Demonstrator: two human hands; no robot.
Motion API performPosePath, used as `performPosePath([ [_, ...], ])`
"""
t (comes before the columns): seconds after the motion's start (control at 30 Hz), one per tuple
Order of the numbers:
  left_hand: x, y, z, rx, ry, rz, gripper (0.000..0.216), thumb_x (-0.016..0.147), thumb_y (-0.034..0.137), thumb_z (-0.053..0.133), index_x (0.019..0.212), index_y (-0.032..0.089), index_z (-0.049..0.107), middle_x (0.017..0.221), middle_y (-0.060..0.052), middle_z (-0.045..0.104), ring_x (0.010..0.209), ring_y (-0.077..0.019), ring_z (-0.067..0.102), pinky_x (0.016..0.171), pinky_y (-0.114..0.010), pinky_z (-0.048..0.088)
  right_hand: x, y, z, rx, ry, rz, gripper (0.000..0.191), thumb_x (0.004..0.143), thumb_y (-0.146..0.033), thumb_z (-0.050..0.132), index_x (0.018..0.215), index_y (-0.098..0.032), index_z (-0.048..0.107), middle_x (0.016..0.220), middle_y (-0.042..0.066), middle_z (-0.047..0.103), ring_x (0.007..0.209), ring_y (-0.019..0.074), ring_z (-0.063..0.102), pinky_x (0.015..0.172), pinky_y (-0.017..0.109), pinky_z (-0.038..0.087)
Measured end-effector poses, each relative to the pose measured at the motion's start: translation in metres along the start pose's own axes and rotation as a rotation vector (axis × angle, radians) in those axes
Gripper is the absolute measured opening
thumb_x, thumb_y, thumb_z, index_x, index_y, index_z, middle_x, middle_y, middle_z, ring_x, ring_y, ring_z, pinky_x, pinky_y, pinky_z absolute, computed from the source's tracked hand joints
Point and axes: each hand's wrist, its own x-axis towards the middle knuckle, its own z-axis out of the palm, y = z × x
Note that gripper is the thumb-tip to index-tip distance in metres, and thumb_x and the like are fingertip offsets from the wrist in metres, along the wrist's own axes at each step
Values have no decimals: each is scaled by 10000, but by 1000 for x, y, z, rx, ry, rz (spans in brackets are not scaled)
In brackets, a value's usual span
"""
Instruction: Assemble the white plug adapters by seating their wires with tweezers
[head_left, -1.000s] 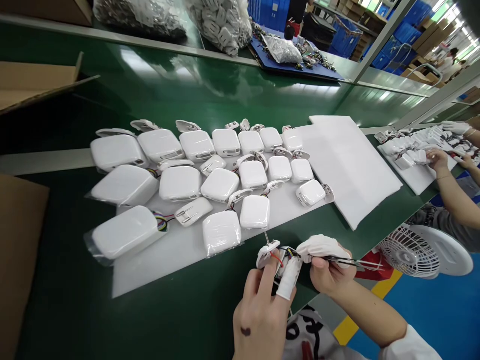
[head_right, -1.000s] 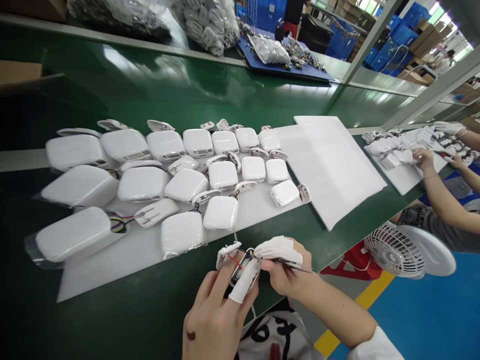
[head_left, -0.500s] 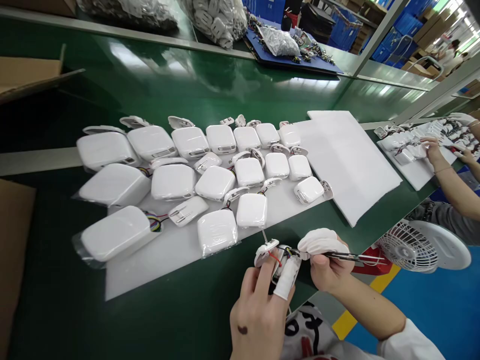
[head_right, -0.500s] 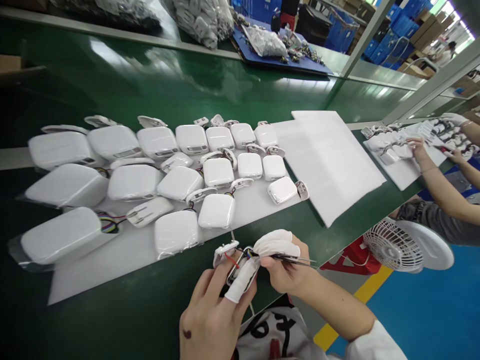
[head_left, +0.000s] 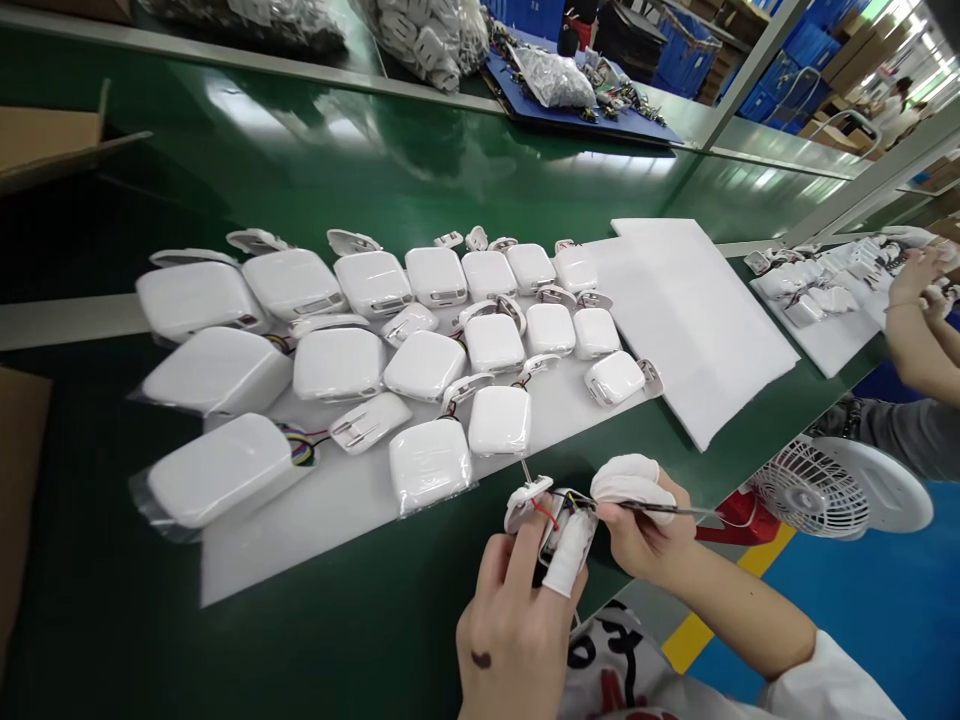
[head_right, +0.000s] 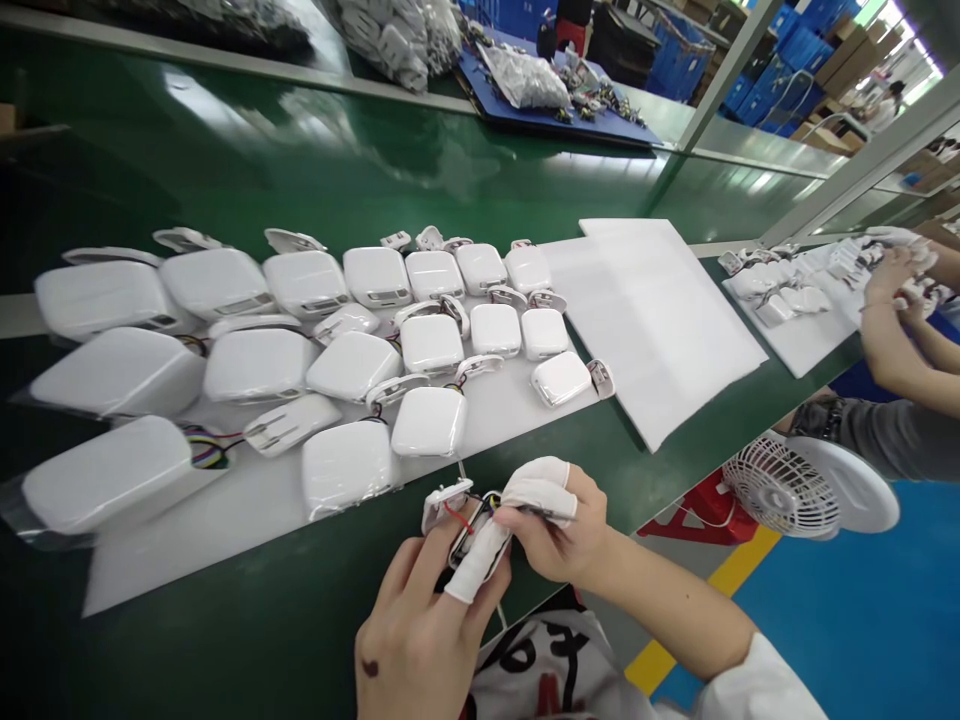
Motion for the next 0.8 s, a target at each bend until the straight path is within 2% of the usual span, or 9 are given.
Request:
performPosePath([
  [0.2,-1,1,2,20,26,-16,189,834,117,547,982,148,660,970,-88,641,760,-174,516,579,-256,420,4,-4,-4,-129,-25,15,140,857,-99,478,757,-186,526,579,14,586,492,120,537,453,228,446],
  [0.4,-4,0,5,17,47,-9,184,840,145,553,991,145,658,986,-84,638,768,-177,510,571,-255,414,6,-4,-10,-121,-62,-162,160,876,-122,439,744,-196,488,515,-11,525,422,112,469,416,235,409],
  [0.6,-3,0,4,27,39,-2,195,852,145,518,986,148,660,984,-88,639,770,-191,514,508,-254,388,13,-5,-10,-158,-102,-122,223,900,-149,417,690,-195,475,511,-8,525,444,106,486,444,219,422],
  [0.8,1,-1,0,30,27,21,186,846,149,524,965,131,666,963,-93,645,748,-184,511,500,-244,403,4,1,-7,-220,-153,-127,181,890,-151,433,727,-194,498,542,2,545,451,117,492,448,231,409],
])
